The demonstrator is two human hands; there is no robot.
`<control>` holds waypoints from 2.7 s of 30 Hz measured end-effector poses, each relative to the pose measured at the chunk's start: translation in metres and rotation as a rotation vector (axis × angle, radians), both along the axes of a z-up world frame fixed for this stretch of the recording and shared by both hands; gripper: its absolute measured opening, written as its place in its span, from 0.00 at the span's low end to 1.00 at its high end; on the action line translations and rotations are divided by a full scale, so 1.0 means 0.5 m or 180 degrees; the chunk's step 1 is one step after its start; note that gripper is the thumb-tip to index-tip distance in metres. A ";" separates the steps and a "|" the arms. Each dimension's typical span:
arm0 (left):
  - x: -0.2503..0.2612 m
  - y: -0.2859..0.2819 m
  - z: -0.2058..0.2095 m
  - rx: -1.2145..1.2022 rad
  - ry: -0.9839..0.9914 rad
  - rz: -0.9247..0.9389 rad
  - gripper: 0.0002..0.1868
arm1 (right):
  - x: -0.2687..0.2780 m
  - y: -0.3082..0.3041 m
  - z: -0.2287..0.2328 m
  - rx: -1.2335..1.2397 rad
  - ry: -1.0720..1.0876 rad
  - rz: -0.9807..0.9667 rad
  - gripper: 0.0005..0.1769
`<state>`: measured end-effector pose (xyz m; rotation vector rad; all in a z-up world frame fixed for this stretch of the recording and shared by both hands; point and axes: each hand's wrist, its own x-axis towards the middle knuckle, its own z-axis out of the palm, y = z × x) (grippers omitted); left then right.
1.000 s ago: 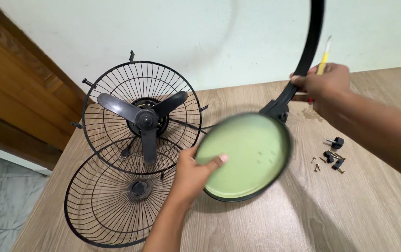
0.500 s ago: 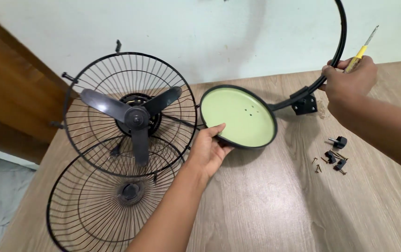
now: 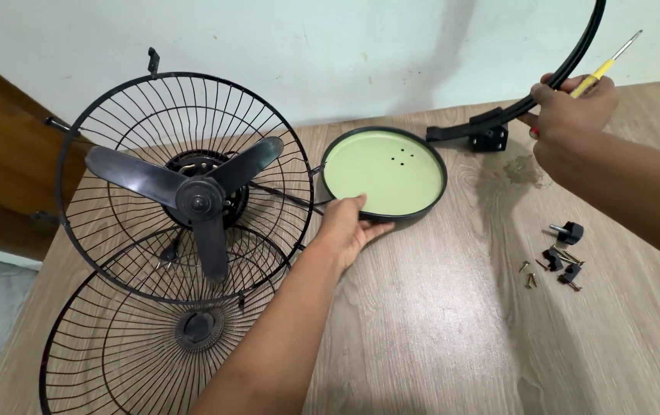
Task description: The person uses a screwdriver to remove screws from the rear fan cover, then detaches the cover and places it aside. They then unscrew the rear motor housing cap, remove it, and set it aside, exposing the internal motor and wiring.
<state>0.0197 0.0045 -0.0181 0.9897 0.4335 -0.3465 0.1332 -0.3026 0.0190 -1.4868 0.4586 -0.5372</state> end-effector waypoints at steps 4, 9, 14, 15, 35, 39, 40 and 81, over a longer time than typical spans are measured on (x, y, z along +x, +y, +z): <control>0.000 0.008 0.015 0.1535 0.0316 -0.0793 0.30 | 0.031 0.031 0.008 0.0512 -0.0178 0.0173 0.21; -0.018 0.004 0.032 0.1933 0.0525 -0.0834 0.55 | 0.042 0.044 0.030 0.0612 0.0089 0.0529 0.19; -0.030 0.010 0.042 0.2042 0.0368 -0.0825 0.60 | 0.030 0.051 0.045 0.0124 0.0569 0.0513 0.18; -0.030 0.011 0.043 0.2061 0.0347 -0.0782 0.60 | 0.027 0.051 0.046 0.0080 0.0664 0.0455 0.18; -0.089 -0.004 0.104 0.2276 0.0005 -0.0344 0.35 | -0.086 0.063 0.043 0.0010 0.0123 0.0417 0.17; -0.136 0.000 0.117 0.2233 -0.0458 -0.0211 0.16 | -0.184 0.120 0.035 -0.0087 0.0107 0.0855 0.11; -0.147 0.003 0.123 0.2260 -0.0425 -0.0153 0.15 | -0.213 0.141 0.035 -0.0094 0.0404 0.0930 0.11; -0.265 0.468 0.093 0.1186 -0.0308 0.2116 0.41 | -0.122 0.564 0.193 -0.1198 0.1420 0.3043 0.17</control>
